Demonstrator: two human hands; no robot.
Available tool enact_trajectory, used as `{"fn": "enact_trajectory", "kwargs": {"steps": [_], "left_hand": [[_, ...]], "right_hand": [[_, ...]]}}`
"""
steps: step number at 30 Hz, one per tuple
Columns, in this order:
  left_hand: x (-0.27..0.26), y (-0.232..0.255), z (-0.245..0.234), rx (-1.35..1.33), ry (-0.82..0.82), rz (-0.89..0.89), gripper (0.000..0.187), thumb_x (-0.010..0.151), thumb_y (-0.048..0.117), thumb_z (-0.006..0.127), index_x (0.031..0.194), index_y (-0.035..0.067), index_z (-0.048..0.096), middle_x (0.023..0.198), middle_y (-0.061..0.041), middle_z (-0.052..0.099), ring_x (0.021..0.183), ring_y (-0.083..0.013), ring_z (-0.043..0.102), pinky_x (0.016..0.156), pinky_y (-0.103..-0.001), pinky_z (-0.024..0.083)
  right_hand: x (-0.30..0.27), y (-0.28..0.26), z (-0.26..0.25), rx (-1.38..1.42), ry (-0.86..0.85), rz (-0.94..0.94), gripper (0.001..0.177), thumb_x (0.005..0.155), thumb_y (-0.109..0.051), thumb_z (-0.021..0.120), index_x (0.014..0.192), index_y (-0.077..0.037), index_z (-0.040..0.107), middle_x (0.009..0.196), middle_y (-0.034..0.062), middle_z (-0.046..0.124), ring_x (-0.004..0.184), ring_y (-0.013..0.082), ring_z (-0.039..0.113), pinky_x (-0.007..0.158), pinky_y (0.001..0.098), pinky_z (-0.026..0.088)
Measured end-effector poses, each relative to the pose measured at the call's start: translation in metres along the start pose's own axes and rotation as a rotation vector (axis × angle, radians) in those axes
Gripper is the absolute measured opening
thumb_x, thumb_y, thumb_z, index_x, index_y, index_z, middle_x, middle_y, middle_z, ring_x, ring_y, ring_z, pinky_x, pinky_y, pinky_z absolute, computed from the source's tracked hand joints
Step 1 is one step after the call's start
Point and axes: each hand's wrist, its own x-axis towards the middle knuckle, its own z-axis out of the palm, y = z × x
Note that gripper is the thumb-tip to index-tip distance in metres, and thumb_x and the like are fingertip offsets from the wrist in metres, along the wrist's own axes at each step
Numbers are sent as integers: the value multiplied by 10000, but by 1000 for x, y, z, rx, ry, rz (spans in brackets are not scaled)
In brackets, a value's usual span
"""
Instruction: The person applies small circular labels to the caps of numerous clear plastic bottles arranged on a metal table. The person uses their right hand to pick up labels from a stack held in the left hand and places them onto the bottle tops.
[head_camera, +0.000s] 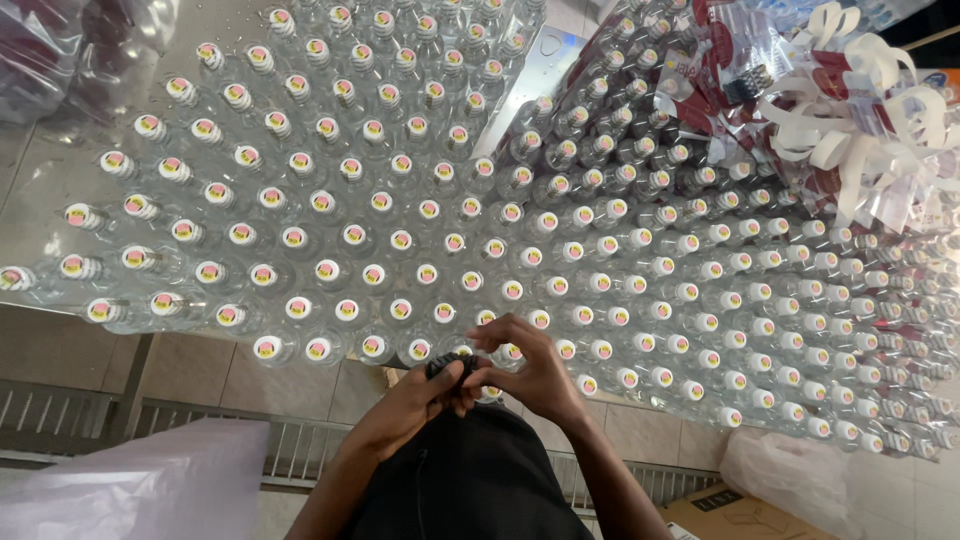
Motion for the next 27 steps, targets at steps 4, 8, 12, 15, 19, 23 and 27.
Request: {"fn": "enact_trajectory", "kwargs": {"steps": [4,8,12,15,19,23,27], "left_hand": [[2,-2,-1,41,-104,10,458,1074,430,579,1115,0,731,1011,-120,749,876,-178,687,831,-315,560],[1,-1,1,71,-98,-27,432,1084,416,568,1115,14,723,1006,-117,753,859,-184,681,830,-322,560],[8,2,0,119,-42,-52,482,1080,435,563,1058,-5,760,946,-117,745,828,-184,668,836,-320,552],[25,-14,-11,78,120,-58,430,1081,349,605,1155,-41,770,985,-131,764,830,-190,684,813,-324,560],[17,2,-16,24,134,34,561,1076,363,576,1444,-38,713,980,-89,728,801,-164,639,805,-329,539],[6,16,-20,71,198,40,608,1066,397,555,1479,-25,700,994,-87,741,866,-189,646,830,-368,541],[-1,22,-20,36,232,43,604,1067,392,555,1473,-29,701,979,-99,717,875,-202,640,831,-377,531]], "right_hand": [[-8,4,-1,99,-11,137,366,893,-127,908,1238,-156,789,924,-14,807,873,116,779,836,311,560],[-11,-1,-2,144,54,183,295,849,-87,929,1126,-115,833,892,34,836,860,129,816,874,298,655],[-9,8,-4,167,133,275,173,853,-35,896,1022,-46,862,915,85,876,873,170,863,826,286,714],[-3,29,-8,131,188,286,205,887,-124,882,1079,-61,848,1014,69,881,950,181,866,869,290,711],[20,43,-20,51,287,310,262,958,-152,814,1203,-70,770,1084,78,882,1053,194,869,925,337,723],[31,91,-23,-259,362,113,284,1037,-140,751,1316,-99,775,1134,57,849,1059,184,819,881,322,636],[25,98,-29,-408,261,-76,250,1063,-80,719,1306,-105,770,1083,65,840,1038,240,804,843,373,618]]}}
